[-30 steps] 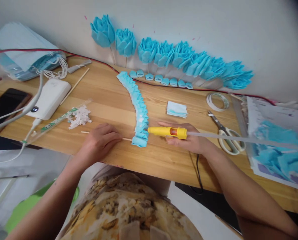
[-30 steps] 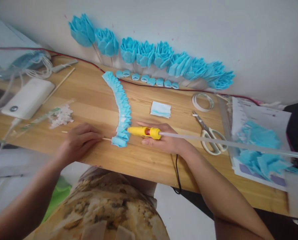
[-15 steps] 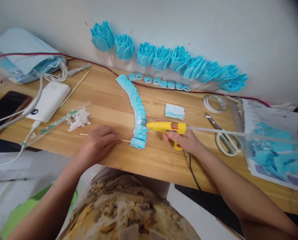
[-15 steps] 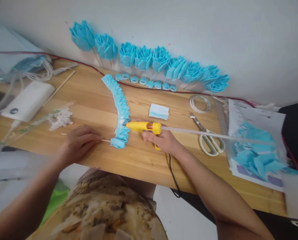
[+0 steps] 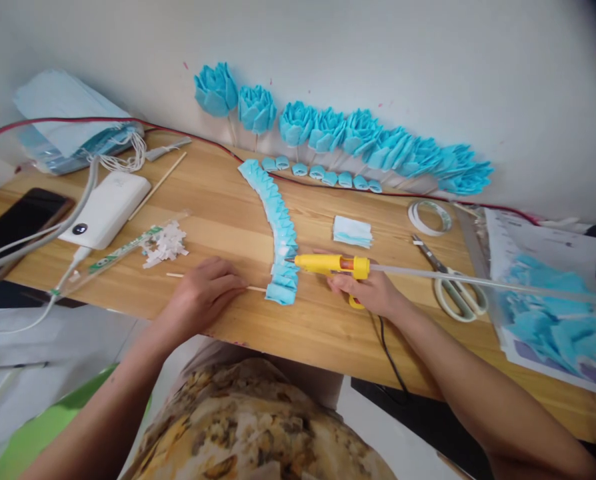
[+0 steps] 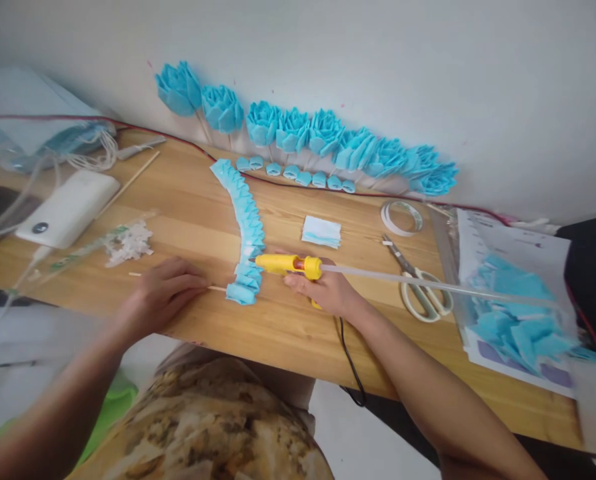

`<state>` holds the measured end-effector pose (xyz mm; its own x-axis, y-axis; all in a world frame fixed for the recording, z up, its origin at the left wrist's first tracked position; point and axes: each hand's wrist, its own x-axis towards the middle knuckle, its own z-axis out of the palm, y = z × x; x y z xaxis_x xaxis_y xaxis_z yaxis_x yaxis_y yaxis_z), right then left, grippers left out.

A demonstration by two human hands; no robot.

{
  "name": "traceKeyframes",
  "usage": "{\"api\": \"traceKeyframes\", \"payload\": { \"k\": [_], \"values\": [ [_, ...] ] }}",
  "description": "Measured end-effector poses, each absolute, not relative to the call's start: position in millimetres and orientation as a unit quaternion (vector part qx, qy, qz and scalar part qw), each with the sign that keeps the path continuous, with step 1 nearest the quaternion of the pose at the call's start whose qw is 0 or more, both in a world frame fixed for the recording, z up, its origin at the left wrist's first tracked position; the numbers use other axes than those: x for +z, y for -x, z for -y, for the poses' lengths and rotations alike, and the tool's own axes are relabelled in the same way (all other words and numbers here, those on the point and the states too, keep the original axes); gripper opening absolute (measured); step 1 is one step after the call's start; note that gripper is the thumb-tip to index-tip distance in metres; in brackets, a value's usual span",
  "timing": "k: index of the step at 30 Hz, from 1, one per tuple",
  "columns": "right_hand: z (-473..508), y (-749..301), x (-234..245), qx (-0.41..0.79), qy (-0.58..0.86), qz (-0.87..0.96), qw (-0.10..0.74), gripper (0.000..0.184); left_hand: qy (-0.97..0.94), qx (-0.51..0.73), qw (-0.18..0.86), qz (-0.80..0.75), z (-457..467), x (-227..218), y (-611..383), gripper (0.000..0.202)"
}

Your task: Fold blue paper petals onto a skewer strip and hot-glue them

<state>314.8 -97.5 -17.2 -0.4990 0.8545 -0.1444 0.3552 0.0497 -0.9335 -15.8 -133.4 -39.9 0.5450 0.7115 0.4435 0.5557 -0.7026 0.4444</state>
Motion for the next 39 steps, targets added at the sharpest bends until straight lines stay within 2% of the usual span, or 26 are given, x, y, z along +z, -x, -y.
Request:
{"api": "traceKeyframes", "payload": {
  "k": [16,26,31,36,39],
  "values": [
    [97.4,-309.9,-7.2,0.5,0.454,0.699,0.236,0.054,-0.87,0.318,0.128,-0.355,132.1,-43.0,16.8,0.012],
    [96.0,-315.2,-6.2,0.48,0.459,0.718,0.208,0.052,-0.867,0.318,0.136,-0.36,132.3,-44.7,18.0,0.012],
    [92.0,-324.6,0.2,0.476,0.432,0.735,0.217,0.036,-0.872,0.314,0.125,-0.353,132.0,-46.6,19.4,0.011],
    [89.4,-328.9,-8.8,0.521,0.417,0.689,0.283,0.053,-0.871,0.312,0.129,-0.357,131.8,-47.8,19.6,0.011],
    [90.9,-322.9,-17.6,0.52,0.426,0.674,0.305,0.056,-0.871,0.312,0.13,-0.357,131.6,-47.2,18.8,0.011]
  ]
}}
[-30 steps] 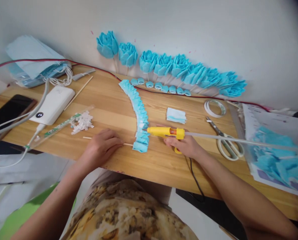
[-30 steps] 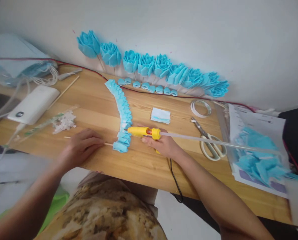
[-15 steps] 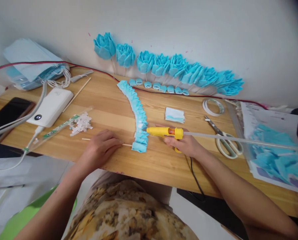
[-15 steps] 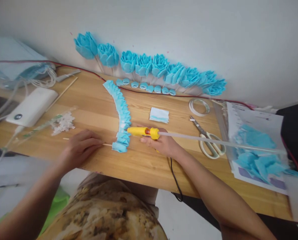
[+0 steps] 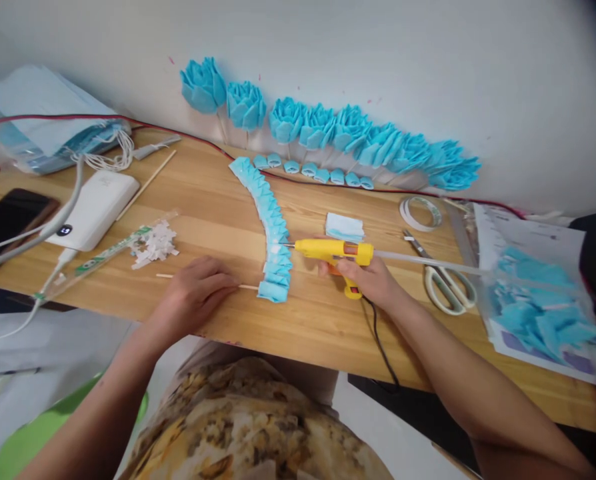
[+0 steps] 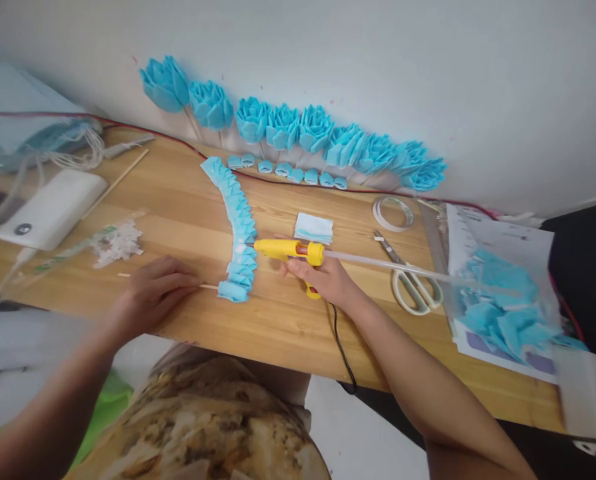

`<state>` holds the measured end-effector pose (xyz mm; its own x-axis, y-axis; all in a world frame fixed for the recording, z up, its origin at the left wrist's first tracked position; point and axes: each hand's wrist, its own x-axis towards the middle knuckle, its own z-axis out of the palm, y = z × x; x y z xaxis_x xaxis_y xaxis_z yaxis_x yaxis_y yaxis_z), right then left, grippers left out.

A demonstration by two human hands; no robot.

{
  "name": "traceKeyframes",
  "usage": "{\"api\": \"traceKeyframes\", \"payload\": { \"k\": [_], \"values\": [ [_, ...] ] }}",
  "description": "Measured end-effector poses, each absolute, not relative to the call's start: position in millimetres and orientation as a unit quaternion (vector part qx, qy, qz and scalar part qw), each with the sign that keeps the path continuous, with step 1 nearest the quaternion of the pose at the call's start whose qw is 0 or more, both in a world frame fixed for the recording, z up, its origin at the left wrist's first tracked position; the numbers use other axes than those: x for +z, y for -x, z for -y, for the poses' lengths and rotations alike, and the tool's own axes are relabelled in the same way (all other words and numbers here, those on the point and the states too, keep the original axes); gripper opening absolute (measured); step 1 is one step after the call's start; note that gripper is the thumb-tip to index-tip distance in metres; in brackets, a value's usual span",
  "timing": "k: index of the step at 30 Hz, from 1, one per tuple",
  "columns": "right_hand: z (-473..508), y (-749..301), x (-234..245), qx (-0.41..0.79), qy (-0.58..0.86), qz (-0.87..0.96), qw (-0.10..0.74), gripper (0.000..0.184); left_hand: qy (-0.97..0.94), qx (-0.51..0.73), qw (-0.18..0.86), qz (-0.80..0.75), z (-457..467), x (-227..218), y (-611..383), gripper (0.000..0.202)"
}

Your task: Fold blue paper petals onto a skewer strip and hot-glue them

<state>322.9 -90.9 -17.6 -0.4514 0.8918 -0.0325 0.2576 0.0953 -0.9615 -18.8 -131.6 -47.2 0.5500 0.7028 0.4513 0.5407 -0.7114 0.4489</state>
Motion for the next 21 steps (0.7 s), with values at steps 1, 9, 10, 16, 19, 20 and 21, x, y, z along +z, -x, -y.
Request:
{"api": "traceKeyframes", "payload": {
  "k": [1,9,10,16,19,20,21],
  "values": [
    [91.6,-320.3,-19.6,0.512,0.432,0.676,0.306,0.057,-0.871,0.314,0.129,-0.355,131.5,-46.8,18.6,0.011],
    [93.5,-308.2,-20.4,0.466,0.46,0.705,0.272,0.065,-0.872,0.313,0.133,-0.353,131.7,-44.9,17.6,0.011],
    [93.2,-307.7,-20.1,0.465,0.462,0.706,0.269,0.065,-0.872,0.313,0.135,-0.353,131.9,-44.9,17.5,0.012],
    [92.3,-305.3,-18.9,0.479,0.463,0.697,0.264,0.059,-0.87,0.32,0.133,-0.351,131.9,-44.2,16.7,0.012],
    [92.3,-304.8,-18.1,0.483,0.467,0.694,0.259,0.058,-0.869,0.324,0.129,-0.351,131.5,-43.0,15.8,0.012],
    [92.3,-304.8,-17.8,0.484,0.468,0.694,0.256,0.057,-0.869,0.326,0.127,-0.35,131.4,-42.5,15.5,0.012],
    [92.2,-304.8,-17.4,0.484,0.467,0.695,0.254,0.056,-0.869,0.327,0.126,-0.349,131.4,-42.0,15.2,0.012]
  ]
}}
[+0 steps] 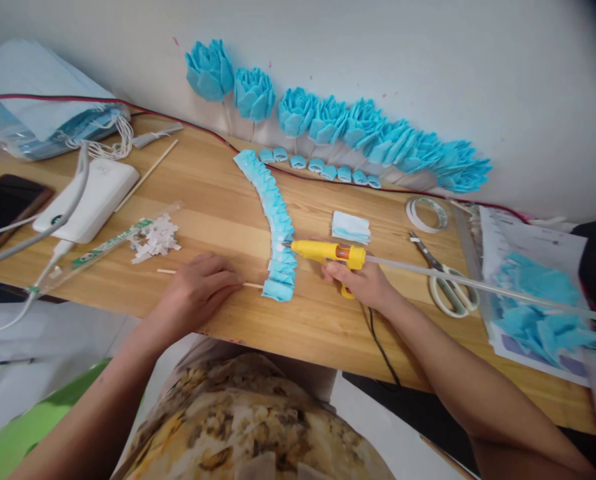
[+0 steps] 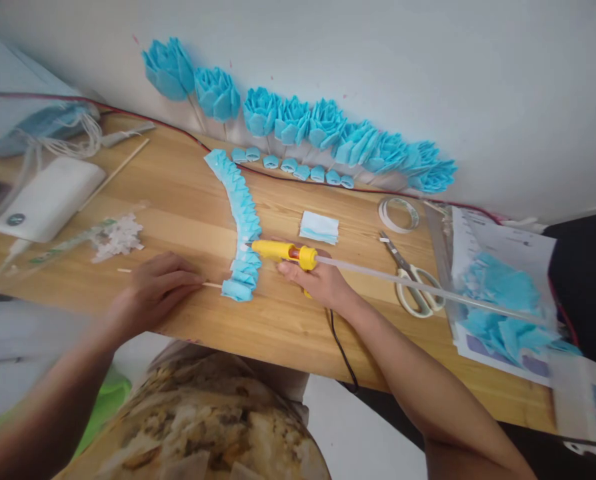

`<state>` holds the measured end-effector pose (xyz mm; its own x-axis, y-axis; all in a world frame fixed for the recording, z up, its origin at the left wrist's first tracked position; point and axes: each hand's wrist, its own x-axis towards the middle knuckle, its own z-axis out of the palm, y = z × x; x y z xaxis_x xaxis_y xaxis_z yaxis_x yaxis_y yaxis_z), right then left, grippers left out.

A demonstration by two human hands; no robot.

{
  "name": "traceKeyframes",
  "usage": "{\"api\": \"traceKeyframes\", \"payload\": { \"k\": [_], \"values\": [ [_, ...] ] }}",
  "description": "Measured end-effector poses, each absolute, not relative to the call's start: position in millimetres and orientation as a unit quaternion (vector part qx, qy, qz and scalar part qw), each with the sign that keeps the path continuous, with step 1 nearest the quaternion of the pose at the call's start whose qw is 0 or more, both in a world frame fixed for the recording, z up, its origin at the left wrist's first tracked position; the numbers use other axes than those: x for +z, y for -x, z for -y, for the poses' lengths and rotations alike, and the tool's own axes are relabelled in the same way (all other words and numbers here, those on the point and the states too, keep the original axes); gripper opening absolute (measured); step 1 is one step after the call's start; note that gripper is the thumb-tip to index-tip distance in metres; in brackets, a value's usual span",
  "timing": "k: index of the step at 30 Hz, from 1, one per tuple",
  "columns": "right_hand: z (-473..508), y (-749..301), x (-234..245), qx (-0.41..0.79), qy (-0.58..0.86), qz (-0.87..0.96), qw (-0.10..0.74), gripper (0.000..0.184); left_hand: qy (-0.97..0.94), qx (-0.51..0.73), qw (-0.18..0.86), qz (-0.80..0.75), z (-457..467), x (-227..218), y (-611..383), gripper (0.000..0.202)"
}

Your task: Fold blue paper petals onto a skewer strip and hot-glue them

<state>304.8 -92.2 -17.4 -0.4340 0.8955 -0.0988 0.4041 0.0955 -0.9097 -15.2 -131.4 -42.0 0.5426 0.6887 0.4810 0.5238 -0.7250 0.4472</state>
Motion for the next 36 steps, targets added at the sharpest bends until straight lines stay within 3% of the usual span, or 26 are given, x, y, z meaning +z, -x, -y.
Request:
{"api": "traceKeyframes", "payload": {
  "k": [9,16,26,36],
  "values": [
    [92.4,-305.1,-14.1,0.464,0.467,0.708,0.254,0.047,-0.869,0.324,0.127,-0.352,131.4,-40.7,14.9,0.011],
    [90.3,-313.7,-7.1,0.451,0.466,0.72,0.246,0.053,-0.871,0.316,0.129,-0.353,132.0,-41.9,16.7,0.011],
    [85.7,-311.9,-20.1,0.457,0.487,0.678,0.306,0.063,-0.87,0.313,0.132,-0.358,131.5,-46.2,18.9,0.01],
    [85.7,-299.5,-19.6,0.445,0.507,0.689,0.266,0.067,-0.871,0.313,0.134,-0.355,132.0,-43.7,17.9,0.01]
  ]
}}
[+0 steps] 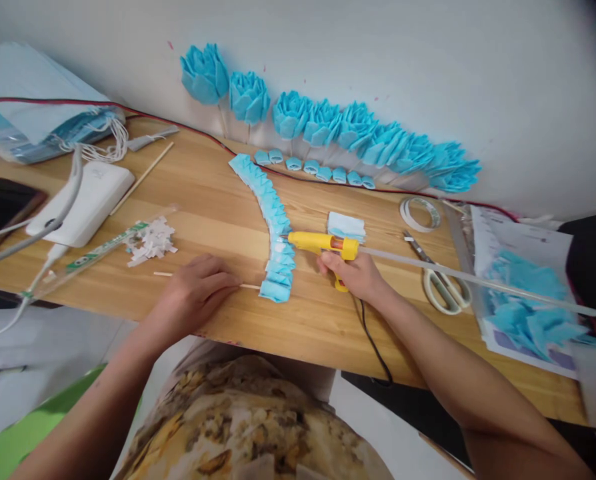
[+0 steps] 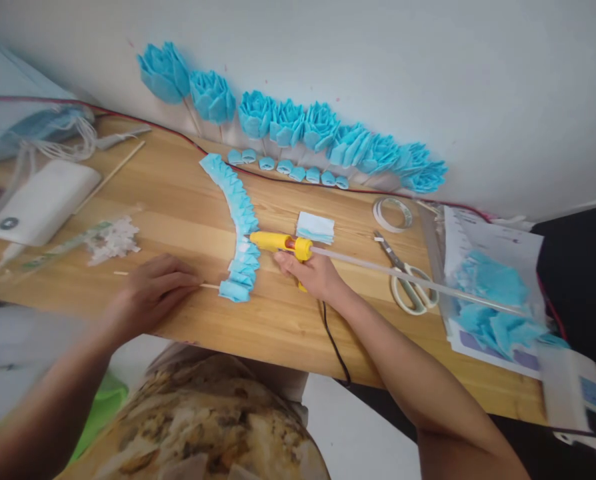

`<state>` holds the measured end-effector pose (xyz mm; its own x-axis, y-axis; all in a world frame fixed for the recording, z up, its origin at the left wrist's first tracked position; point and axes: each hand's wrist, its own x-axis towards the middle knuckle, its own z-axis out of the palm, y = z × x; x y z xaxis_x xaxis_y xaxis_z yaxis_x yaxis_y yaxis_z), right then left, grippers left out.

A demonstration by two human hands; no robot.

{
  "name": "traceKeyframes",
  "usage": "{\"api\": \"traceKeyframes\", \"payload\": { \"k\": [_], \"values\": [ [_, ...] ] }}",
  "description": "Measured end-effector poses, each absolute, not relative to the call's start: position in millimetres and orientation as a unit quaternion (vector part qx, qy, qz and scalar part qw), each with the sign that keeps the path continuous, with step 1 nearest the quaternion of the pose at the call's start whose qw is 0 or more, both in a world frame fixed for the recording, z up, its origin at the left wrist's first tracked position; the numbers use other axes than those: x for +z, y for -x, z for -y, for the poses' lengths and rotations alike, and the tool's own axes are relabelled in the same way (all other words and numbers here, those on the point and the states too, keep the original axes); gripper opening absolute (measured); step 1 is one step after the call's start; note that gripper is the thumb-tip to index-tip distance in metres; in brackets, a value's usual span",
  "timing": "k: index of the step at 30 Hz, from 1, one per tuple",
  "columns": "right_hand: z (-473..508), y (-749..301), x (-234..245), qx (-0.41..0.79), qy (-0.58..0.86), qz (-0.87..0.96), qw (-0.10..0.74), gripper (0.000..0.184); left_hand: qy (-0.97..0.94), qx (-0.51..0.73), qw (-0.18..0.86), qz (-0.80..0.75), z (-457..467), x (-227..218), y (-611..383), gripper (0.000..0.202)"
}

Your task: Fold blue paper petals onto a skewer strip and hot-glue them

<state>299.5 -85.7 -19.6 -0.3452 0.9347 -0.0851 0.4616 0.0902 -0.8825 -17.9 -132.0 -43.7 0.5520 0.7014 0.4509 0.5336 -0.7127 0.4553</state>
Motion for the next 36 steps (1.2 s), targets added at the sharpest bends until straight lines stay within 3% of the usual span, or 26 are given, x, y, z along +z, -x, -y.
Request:
{"api": "traceKeyframes", "payload": {
  "k": [28,36],
  "values": [
    [84.4,-307.6,-11.6,0.399,0.499,0.717,0.279,0.045,-0.869,0.315,0.131,-0.359,132.2,-45.7,18.2,0.011],
    [83.6,-319.8,-20.3,0.516,0.463,0.624,0.36,0.062,-0.87,0.31,0.132,-0.359,131.8,-47.0,20.2,0.011]
  ]
}}
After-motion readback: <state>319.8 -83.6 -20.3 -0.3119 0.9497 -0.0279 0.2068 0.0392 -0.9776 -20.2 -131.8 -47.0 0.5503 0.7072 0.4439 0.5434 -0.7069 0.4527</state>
